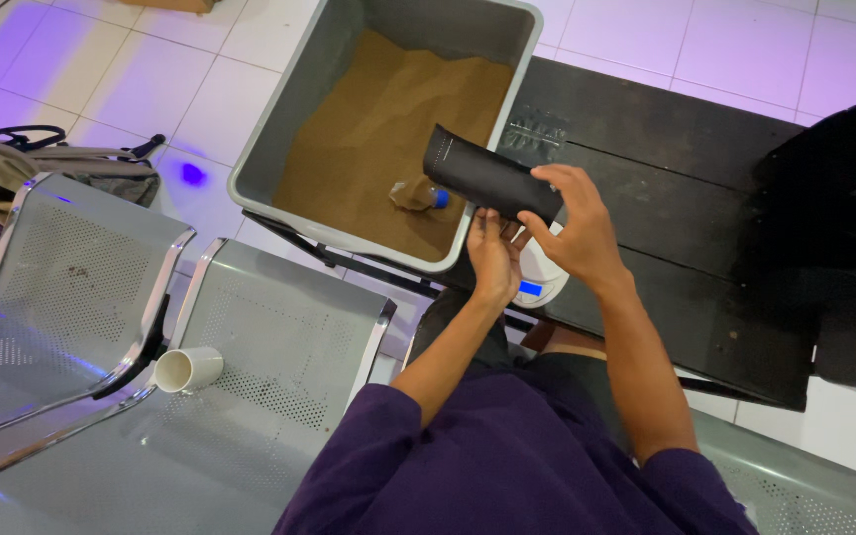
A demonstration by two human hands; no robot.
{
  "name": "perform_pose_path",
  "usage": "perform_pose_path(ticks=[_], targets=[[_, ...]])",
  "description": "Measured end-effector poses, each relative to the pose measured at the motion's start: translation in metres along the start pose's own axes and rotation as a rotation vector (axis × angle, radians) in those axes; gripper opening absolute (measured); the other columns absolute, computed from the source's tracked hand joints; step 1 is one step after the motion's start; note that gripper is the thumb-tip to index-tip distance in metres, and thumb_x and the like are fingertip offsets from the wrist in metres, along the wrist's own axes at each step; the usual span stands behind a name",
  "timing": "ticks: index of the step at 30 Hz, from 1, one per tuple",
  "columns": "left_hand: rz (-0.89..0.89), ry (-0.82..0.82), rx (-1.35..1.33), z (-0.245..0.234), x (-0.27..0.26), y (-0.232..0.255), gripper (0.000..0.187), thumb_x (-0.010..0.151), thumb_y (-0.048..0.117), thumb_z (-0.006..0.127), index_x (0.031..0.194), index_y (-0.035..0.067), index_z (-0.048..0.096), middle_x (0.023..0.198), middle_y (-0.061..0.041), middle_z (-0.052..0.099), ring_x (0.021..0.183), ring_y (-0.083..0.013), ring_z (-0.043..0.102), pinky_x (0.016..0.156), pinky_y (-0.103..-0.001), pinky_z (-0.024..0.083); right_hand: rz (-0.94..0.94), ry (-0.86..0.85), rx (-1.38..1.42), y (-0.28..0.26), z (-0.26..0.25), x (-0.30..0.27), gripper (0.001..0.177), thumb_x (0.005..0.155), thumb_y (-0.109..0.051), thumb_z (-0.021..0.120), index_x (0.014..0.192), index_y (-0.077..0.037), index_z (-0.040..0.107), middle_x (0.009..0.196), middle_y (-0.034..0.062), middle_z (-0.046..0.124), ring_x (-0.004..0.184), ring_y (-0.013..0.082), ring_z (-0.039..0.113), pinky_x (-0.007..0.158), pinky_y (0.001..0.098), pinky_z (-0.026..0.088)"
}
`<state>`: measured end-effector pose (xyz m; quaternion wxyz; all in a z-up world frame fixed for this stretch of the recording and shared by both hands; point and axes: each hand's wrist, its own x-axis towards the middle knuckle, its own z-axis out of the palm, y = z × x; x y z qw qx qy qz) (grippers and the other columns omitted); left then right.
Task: The person repeatedly scoops brown granular material from a bin into black pouches using a plastic bottle as a scoop, then places each pouch on a digital scale to check weight. The person handles multiple pouches one at a time, adjusting contents and weighing them before moving to the next.
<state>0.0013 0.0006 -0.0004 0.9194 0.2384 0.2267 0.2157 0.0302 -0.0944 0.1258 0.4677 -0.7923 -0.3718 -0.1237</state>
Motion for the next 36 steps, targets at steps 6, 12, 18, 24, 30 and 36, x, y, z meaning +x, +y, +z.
perform_pose_path(ticks=[6, 12, 18, 24, 30, 36], targets=[[0.03, 0.146, 0.134, -0.008, 0.001, -0.004, 0.021, 0.109, 0.028, 0.054, 0.127, 0.016, 0.052, 0.109, -0.007, 0.071, 0.1, -0.0216, 0.072, 0.088, -0.04, 0.06, 0.273, 0.107, 0.138, 0.042, 0.018, -0.036, 0.051, 0.094, -0.018, 0.079, 0.139, -0.004, 0.059, 0.133, 0.0215, 0.064, 0.127, 0.0383, 0.059, 0.106, 0.0456, 0.047], [0.205, 0.166, 0.427, -0.033, 0.018, -0.021, 0.031, 0.107, 0.024, 0.058, 0.13, 0.004, 0.057, 0.117, -0.015, 0.066, 0.111, -0.0197, 0.062, 0.1, -0.039, 0.051, 0.457, 0.167, 0.2, 0.081, 0.034, -0.063, 0.026, 0.105, -0.018, 0.068, 0.126, -0.004, 0.068, 0.114, 0.0173, 0.072, 0.113, 0.0341, 0.069, 0.096, 0.0451, 0.054], [0.35, -0.116, 0.781, -0.076, 0.036, -0.041, 0.021, 0.105, 0.018, 0.06, 0.122, 0.006, 0.066, 0.103, -0.009, 0.069, 0.103, -0.0138, 0.062, 0.096, -0.036, 0.052, 0.507, 0.298, 0.139, 0.126, 0.038, -0.11, 0.009, 0.098, -0.005, 0.074, 0.106, -0.006, 0.072, 0.096, 0.0152, 0.074, 0.104, 0.0308, 0.072, 0.091, 0.042, 0.056], [0.381, -0.345, 0.937, -0.084, 0.019, -0.03, 0.024, 0.108, 0.019, 0.052, 0.124, 0.009, 0.066, 0.116, -0.017, 0.072, 0.115, -0.0276, 0.067, 0.102, -0.044, 0.051, 0.412, 0.299, 0.004, 0.133, 0.036, -0.15, 0.024, 0.088, -0.001, 0.081, 0.111, -0.001, 0.073, 0.104, 0.0218, 0.074, 0.111, 0.0405, 0.069, 0.095, 0.0493, 0.055], [0.314, -0.321, 0.569, -0.104, 0.02, -0.014, 0.047, 0.112, 0.039, 0.041, 0.141, 0.004, 0.052, 0.148, -0.02, 0.054, 0.143, -0.0338, 0.045, 0.119, -0.048, 0.035, 0.388, 0.303, -0.028, 0.112, 0.012, -0.175, 0.03, 0.097, -0.005, 0.071, 0.128, -0.003, 0.069, 0.126, 0.0169, 0.071, 0.128, 0.0362, 0.06, 0.107, 0.0469, 0.048], [0.362, -0.239, 0.737, -0.095, 0.02, -0.013, 0.03, 0.11, 0.026, 0.049, 0.123, 0.006, 0.067, 0.127, -0.016, 0.069, 0.129, -0.0269, 0.059, 0.11, -0.038, 0.048, 0.441, 0.358, 0.087, 0.121, 0.017, -0.177, 0.025, 0.097, 0.004, 0.067, 0.122, 0.001, 0.07, 0.116, 0.0196, 0.072, 0.125, 0.0396, 0.061, 0.103, 0.046, 0.053]])
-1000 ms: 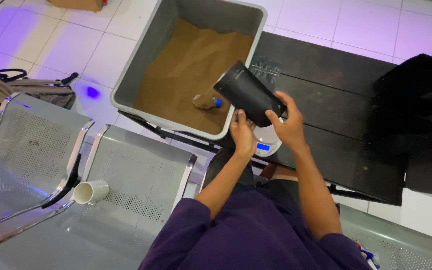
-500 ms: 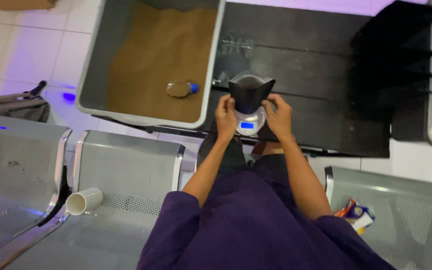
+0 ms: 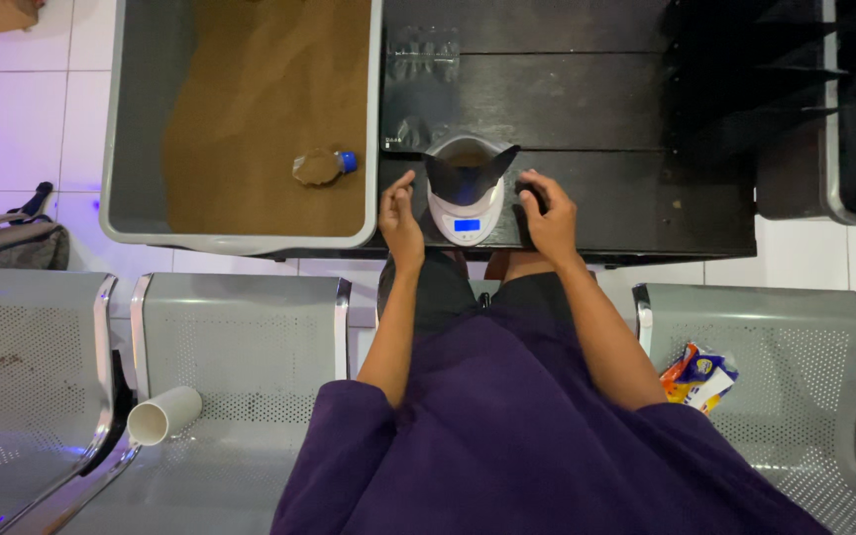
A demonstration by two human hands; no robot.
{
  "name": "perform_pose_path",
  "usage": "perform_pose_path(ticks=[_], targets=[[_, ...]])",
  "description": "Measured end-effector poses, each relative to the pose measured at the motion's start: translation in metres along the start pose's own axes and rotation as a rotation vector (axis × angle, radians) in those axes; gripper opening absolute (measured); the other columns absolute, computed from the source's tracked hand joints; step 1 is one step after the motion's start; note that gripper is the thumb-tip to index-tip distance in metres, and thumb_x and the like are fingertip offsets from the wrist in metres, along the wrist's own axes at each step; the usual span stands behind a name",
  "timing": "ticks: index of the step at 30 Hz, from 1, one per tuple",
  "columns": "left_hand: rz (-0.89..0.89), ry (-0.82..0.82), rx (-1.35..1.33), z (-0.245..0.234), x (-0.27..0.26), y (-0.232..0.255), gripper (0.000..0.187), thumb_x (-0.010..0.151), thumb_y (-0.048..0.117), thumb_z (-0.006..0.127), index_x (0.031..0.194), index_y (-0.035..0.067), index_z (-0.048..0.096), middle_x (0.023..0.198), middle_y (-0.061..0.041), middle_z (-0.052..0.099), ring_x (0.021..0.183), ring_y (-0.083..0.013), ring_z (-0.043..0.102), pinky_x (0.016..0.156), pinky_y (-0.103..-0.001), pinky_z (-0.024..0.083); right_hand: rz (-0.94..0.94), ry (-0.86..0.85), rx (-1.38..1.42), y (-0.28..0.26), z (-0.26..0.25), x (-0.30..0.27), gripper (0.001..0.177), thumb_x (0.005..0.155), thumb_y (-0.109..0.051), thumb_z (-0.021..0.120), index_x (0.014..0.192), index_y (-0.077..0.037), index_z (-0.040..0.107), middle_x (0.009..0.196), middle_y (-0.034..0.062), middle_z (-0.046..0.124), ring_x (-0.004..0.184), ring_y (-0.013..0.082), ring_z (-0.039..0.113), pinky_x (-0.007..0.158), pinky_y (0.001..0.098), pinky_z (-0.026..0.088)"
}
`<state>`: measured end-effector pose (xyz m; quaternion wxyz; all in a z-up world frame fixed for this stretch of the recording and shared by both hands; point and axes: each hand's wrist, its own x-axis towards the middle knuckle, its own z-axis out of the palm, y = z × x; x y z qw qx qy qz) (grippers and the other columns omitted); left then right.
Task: The person repeatedly scoops brown granular material from a bin into black pouches using a plastic bottle as a scoop, then places each pouch on a digital scale to check weight. The person handles multiple pouches one at a time, adjusting contents and weighing them before moving to the next.
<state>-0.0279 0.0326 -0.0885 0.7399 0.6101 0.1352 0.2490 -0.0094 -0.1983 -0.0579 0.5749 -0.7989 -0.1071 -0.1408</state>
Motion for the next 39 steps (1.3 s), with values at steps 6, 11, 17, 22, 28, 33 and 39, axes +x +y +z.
perform_pose_path(ticks=[6, 11, 17, 22, 28, 33, 39], targets=[[0.023, -0.019, 0.095, 0.0, -0.005, 0.013, 0.025, 0.108, 0.017, 0.049, 0.117, 0.008, 0.07, 0.12, -0.012, 0.073, 0.126, -0.0245, 0.062, 0.108, -0.036, 0.05, -0.072, -0.042, -0.147, 0.0, 0.001, -0.002, 0.021, 0.1, -0.005, 0.068, 0.121, -0.007, 0.073, 0.116, 0.0135, 0.074, 0.123, 0.0359, 0.064, 0.103, 0.0484, 0.051], [0.046, -0.046, 0.133, -0.002, -0.005, 0.019, 0.025, 0.108, 0.02, 0.05, 0.119, 0.009, 0.07, 0.119, -0.011, 0.073, 0.126, -0.0242, 0.062, 0.108, -0.037, 0.048, -0.09, -0.05, -0.16, 0.001, 0.001, -0.002, 0.021, 0.1, -0.008, 0.069, 0.121, -0.007, 0.073, 0.116, 0.0136, 0.074, 0.122, 0.0362, 0.065, 0.102, 0.0484, 0.051], [0.079, -0.094, 0.053, 0.001, -0.009, 0.017, 0.028, 0.106, 0.017, 0.054, 0.133, 0.008, 0.059, 0.127, -0.014, 0.069, 0.129, -0.0247, 0.059, 0.112, -0.04, 0.043, -0.049, -0.06, -0.073, -0.004, 0.002, 0.003, 0.022, 0.102, -0.01, 0.068, 0.124, -0.006, 0.071, 0.118, 0.0139, 0.071, 0.118, 0.035, 0.066, 0.1, 0.046, 0.053], [0.153, -0.171, 0.027, 0.013, -0.002, 0.028, 0.038, 0.104, 0.014, 0.057, 0.141, 0.006, 0.051, 0.135, -0.017, 0.064, 0.134, -0.0264, 0.055, 0.117, -0.041, 0.038, -0.07, -0.131, -0.003, -0.029, 0.004, 0.027, 0.025, 0.098, -0.005, 0.071, 0.123, -0.002, 0.069, 0.116, 0.0187, 0.069, 0.112, 0.0388, 0.068, 0.096, 0.0468, 0.055], [0.214, -0.237, -0.024, 0.033, 0.009, 0.079, 0.038, 0.103, 0.021, 0.063, 0.138, 0.008, 0.057, 0.136, -0.012, 0.065, 0.132, -0.0239, 0.057, 0.113, -0.039, 0.043, -0.171, -0.116, 0.011, -0.047, 0.014, 0.047, 0.018, 0.094, -0.009, 0.077, 0.112, -0.005, 0.073, 0.103, 0.0133, 0.071, 0.103, 0.0342, 0.07, 0.091, 0.0438, 0.054], [0.212, -0.239, 0.022, 0.022, 0.015, 0.03, 0.033, 0.101, 0.008, 0.063, 0.133, 0.001, 0.06, 0.127, -0.018, 0.068, 0.124, -0.0289, 0.063, 0.107, -0.041, 0.048, -0.165, -0.128, 0.028, -0.049, 0.014, 0.044, 0.013, 0.097, -0.014, 0.076, 0.105, -0.005, 0.073, 0.095, 0.0148, 0.07, 0.095, 0.0358, 0.07, 0.087, 0.0449, 0.053], [0.113, -0.221, 0.101, 0.01, 0.009, 0.023, 0.028, 0.102, 0.011, 0.063, 0.129, 0.007, 0.066, 0.117, -0.014, 0.072, 0.113, -0.0255, 0.068, 0.096, -0.039, 0.055, -0.093, -0.119, 0.026, -0.028, 0.014, 0.033, 0.015, 0.096, -0.007, 0.075, 0.111, -0.004, 0.073, 0.101, 0.015, 0.073, 0.103, 0.0352, 0.071, 0.091, 0.0448, 0.054]])
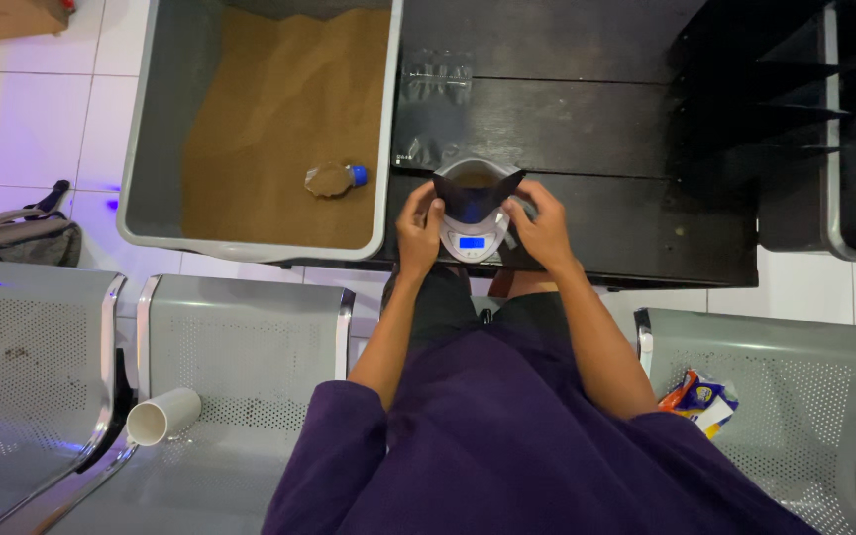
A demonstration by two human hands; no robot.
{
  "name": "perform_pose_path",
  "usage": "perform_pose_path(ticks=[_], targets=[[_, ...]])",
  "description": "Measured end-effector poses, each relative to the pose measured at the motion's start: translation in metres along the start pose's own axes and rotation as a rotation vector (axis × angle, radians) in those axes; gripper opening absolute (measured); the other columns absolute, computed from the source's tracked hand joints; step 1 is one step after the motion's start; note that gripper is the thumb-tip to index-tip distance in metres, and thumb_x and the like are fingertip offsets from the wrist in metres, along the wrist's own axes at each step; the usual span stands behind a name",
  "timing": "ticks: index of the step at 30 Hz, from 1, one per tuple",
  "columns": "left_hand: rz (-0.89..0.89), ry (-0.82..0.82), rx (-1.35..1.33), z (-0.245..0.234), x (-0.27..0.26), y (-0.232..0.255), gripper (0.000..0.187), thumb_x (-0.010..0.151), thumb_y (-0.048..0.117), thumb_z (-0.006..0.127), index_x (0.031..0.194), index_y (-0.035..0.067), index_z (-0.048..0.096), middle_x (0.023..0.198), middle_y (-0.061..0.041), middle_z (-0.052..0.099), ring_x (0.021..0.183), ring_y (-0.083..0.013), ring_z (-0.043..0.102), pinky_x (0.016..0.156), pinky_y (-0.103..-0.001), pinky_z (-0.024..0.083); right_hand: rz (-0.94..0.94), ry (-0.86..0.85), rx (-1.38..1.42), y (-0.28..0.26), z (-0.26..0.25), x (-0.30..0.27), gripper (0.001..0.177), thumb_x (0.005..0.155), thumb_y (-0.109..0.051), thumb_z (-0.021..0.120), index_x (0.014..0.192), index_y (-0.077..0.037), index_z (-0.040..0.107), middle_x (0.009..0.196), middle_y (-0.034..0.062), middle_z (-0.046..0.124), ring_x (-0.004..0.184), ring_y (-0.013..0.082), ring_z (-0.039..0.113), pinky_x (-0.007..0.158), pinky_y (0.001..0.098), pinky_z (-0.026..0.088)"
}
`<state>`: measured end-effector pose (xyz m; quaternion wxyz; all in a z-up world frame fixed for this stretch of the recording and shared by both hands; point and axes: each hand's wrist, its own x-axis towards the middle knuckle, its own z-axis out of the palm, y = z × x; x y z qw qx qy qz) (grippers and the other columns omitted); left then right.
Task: The person repeatedly scoops brown granular material from a bin into black pouches using a plastic bottle as a scoop, then places each pouch on a digital scale to check weight. The person handles multiple pouches one at a time, adjusting contents and weighing them before moving to the next.
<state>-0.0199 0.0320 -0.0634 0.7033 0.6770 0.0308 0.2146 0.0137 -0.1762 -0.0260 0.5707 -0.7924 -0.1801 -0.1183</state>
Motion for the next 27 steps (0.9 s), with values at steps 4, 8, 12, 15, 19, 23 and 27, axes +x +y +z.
perform_pose_path(ticks=[4, 8, 12, 15, 19, 23, 27], targets=[[-0.034, -0.002, 0.005, 0.005, -0.002, -0.011, 0.023, 0.1, 0.007, 0.064, 0.122, 0.008, 0.07, 0.11, -0.012, 0.075, 0.107, -0.0213, 0.07, 0.092, -0.037, 0.056, 0.033, 0.014, 0.008, 0.019, 0.002, -0.006, 0.012, 0.095, 0.0, 0.073, 0.106, -0.004, 0.073, 0.098, 0.0143, 0.073, 0.1, 0.0334, 0.071, 0.091, 0.0446, 0.055], [-0.084, 0.094, 0.005, 0.009, 0.0, -0.03, 0.013, 0.101, 0.012, 0.064, 0.11, 0.009, 0.073, 0.095, -0.01, 0.074, 0.092, -0.0144, 0.068, 0.082, -0.034, 0.056, -0.007, 0.036, -0.032, 0.005, 0.002, 0.002, 0.003, 0.098, -0.002, 0.071, 0.101, -0.004, 0.072, 0.096, 0.0139, 0.073, 0.098, 0.0343, 0.072, 0.088, 0.0432, 0.054], [-0.255, 0.28, -0.365, 0.024, 0.007, -0.055, 0.009, 0.104, 0.015, 0.059, 0.103, 0.017, 0.068, 0.092, 0.002, 0.071, 0.088, -0.0101, 0.069, 0.083, -0.029, 0.057, -0.143, 0.0, 0.005, -0.043, 0.004, 0.026, 0.011, 0.1, -0.008, 0.071, 0.109, -0.002, 0.072, 0.108, 0.0158, 0.073, 0.106, 0.0364, 0.07, 0.095, 0.0447, 0.052], [-0.33, 0.305, -0.727, 0.033, 0.018, 0.005, 0.008, 0.106, 0.018, 0.055, 0.101, 0.017, 0.06, 0.099, 0.0, 0.073, 0.095, -0.0181, 0.072, 0.089, -0.04, 0.058, -0.282, -0.111, -0.028, -0.069, -0.001, 0.041, 0.038, 0.1, -0.023, 0.073, 0.128, 0.002, 0.065, 0.126, 0.0212, 0.066, 0.12, 0.0423, 0.063, 0.099, 0.0513, 0.048], [-0.339, 0.345, -0.863, 0.037, 0.024, 0.033, 0.005, 0.107, 0.019, 0.053, 0.104, 0.021, 0.056, 0.098, 0.001, 0.074, 0.095, -0.0189, 0.073, 0.09, -0.041, 0.058, -0.337, -0.176, -0.048, -0.106, 0.0, 0.057, 0.048, 0.101, -0.025, 0.072, 0.137, 0.003, 0.058, 0.128, 0.0238, 0.062, 0.121, 0.0458, 0.06, 0.1, 0.0546, 0.047], [-0.356, 0.332, -0.977, 0.041, 0.023, 0.062, 0.007, 0.108, 0.021, 0.052, 0.102, 0.022, 0.054, 0.096, 0.001, 0.075, 0.098, -0.0217, 0.073, 0.091, -0.046, 0.058, -0.392, -0.177, -0.07, -0.129, 0.007, 0.072, 0.045, 0.101, -0.018, 0.073, 0.139, 0.001, 0.058, 0.128, 0.0193, 0.06, 0.118, 0.0408, 0.062, 0.098, 0.0499, 0.049], [-0.353, 0.366, -1.013, 0.041, 0.026, 0.05, 0.005, 0.109, 0.021, 0.05, 0.106, 0.021, 0.054, 0.102, -0.003, 0.076, 0.1, -0.0246, 0.074, 0.089, -0.047, 0.059, -0.413, -0.199, -0.081, -0.135, 0.015, 0.08, 0.044, 0.1, -0.015, 0.073, 0.138, 0.002, 0.059, 0.125, 0.02, 0.061, 0.112, 0.0406, 0.063, 0.094, 0.0494, 0.051]])
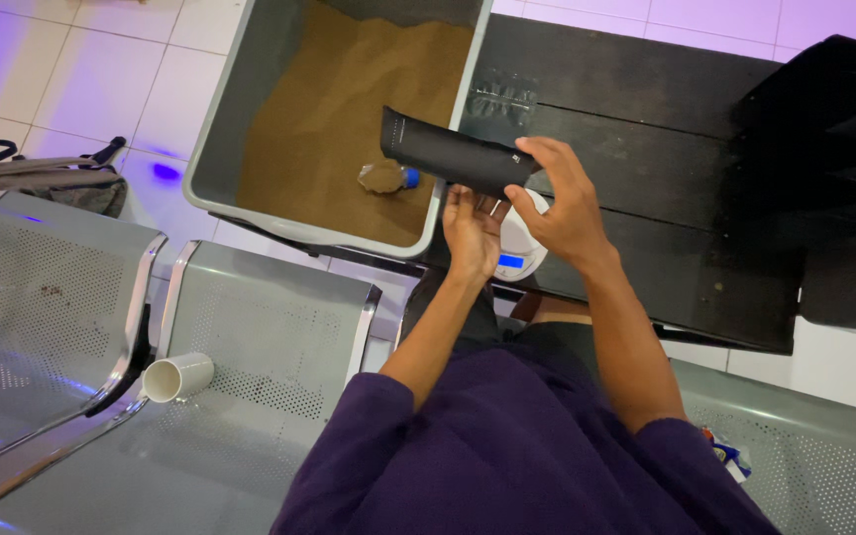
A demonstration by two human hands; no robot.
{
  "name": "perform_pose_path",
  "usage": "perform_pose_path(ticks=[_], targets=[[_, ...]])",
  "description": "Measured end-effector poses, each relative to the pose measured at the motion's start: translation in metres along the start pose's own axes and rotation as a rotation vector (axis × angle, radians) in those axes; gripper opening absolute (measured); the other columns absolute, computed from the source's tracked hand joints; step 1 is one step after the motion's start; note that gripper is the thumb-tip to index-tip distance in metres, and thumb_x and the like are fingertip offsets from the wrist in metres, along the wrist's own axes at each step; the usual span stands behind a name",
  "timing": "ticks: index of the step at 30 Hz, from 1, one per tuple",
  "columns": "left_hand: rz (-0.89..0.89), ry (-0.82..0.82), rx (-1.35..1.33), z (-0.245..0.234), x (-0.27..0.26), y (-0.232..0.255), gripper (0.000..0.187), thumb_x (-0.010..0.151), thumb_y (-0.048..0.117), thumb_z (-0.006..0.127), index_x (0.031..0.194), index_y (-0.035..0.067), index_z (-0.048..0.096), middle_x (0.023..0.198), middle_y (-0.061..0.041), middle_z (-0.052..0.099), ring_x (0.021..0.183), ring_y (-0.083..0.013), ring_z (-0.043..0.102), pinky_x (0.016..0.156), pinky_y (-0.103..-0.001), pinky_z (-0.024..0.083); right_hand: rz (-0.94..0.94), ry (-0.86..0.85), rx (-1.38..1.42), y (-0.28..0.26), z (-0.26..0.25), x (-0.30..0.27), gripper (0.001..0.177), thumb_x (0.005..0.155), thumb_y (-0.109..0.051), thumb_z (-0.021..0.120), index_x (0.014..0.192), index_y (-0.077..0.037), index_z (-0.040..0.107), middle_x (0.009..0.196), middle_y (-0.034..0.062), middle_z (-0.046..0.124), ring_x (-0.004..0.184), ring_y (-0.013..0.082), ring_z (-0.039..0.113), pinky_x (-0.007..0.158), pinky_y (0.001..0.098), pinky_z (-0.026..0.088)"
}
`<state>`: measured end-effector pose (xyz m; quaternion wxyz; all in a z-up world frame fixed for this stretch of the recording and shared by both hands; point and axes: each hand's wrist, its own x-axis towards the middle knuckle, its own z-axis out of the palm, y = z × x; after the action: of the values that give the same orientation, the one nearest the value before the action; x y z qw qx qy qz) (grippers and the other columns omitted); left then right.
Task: The person repeatedly scoops brown granular material from a bin into black pouches using a plastic bottle as a scoop, then places each pouch on a digital scale to check weight. The person handles multiple pouches one at a time, adjusting contents and weighing them before moving to the next.
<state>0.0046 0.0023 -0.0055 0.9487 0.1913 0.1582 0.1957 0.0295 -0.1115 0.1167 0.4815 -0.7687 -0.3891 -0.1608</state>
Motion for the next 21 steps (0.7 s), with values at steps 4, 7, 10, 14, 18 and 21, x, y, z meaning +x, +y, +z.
perform_pose_path(ticks=[4, 7, 10, 14, 18, 21], targets=[[0.005, 0.016, -0.015, 0.0, -0.001, 0.001, 0.007, 0.11, 0.022, 0.049, 0.106, 0.021, 0.055, 0.105, -0.003, 0.076, 0.102, -0.0249, 0.073, 0.089, -0.046, 0.06, 0.002, -0.002, -0.011, -0.001, 0.003, 0.002, 0.043, 0.1, -0.016, 0.073, 0.137, 0.002, 0.06, 0.124, 0.0202, 0.061, 0.113, 0.0414, 0.063, 0.093, 0.0501, 0.051], [-0.023, 0.025, -0.01, 0.005, -0.005, 0.005, 0.007, 0.11, 0.023, 0.049, 0.105, 0.022, 0.053, 0.104, -0.003, 0.075, 0.103, -0.0266, 0.072, 0.091, -0.048, 0.059, 0.032, -0.006, 0.014, 0.003, 0.004, 0.0, 0.044, 0.1, -0.017, 0.072, 0.138, 0.0, 0.059, 0.126, 0.019, 0.06, 0.114, 0.0405, 0.062, 0.094, 0.0498, 0.05], [-0.029, 0.046, 0.005, 0.006, -0.004, 0.005, 0.003, 0.109, 0.023, 0.05, 0.107, 0.023, 0.053, 0.105, -0.003, 0.074, 0.103, -0.0259, 0.072, 0.092, -0.047, 0.059, 0.053, -0.001, 0.028, 0.005, 0.003, -0.002, 0.042, 0.1, -0.016, 0.072, 0.137, 0.0, 0.059, 0.125, 0.0196, 0.06, 0.113, 0.0406, 0.062, 0.095, 0.0501, 0.05], [-0.03, 0.116, 0.078, -0.014, 0.006, -0.007, 0.002, 0.109, 0.026, 0.051, 0.109, 0.027, 0.05, 0.107, 0.001, 0.072, 0.105, -0.0224, 0.07, 0.096, -0.045, 0.055, 0.134, 0.021, 0.085, 0.018, 0.006, -0.016, 0.039, 0.1, -0.017, 0.073, 0.132, 0.001, 0.059, 0.123, 0.0208, 0.062, 0.113, 0.0419, 0.063, 0.095, 0.0504, 0.049], [0.012, 0.217, 0.212, -0.015, 0.002, -0.006, 0.012, 0.109, 0.026, 0.055, 0.12, 0.024, 0.049, 0.111, -0.002, 0.069, 0.106, -0.0212, 0.067, 0.098, -0.042, 0.05, 0.361, 0.073, 0.204, 0.036, 0.019, -0.04, 0.03, 0.099, -0.015, 0.074, 0.121, 0.002, 0.061, 0.121, 0.0217, 0.066, 0.116, 0.0409, 0.065, 0.098, 0.0456, 0.051], [0.102, 0.194, 0.349, -0.011, 0.001, 0.001, 0.016, 0.107, 0.024, 0.058, 0.122, 0.017, 0.058, 0.112, -0.005, 0.07, 0.108, -0.0204, 0.067, 0.1, -0.038, 0.051, 0.38, 0.078, 0.132, 0.054, 0.02, -0.055, 0.018, 0.101, -0.01, 0.07, 0.112, 0.003, 0.065, 0.113, 0.0217, 0.07, 0.108, 0.0404, 0.069, 0.093, 0.0475, 0.054]])
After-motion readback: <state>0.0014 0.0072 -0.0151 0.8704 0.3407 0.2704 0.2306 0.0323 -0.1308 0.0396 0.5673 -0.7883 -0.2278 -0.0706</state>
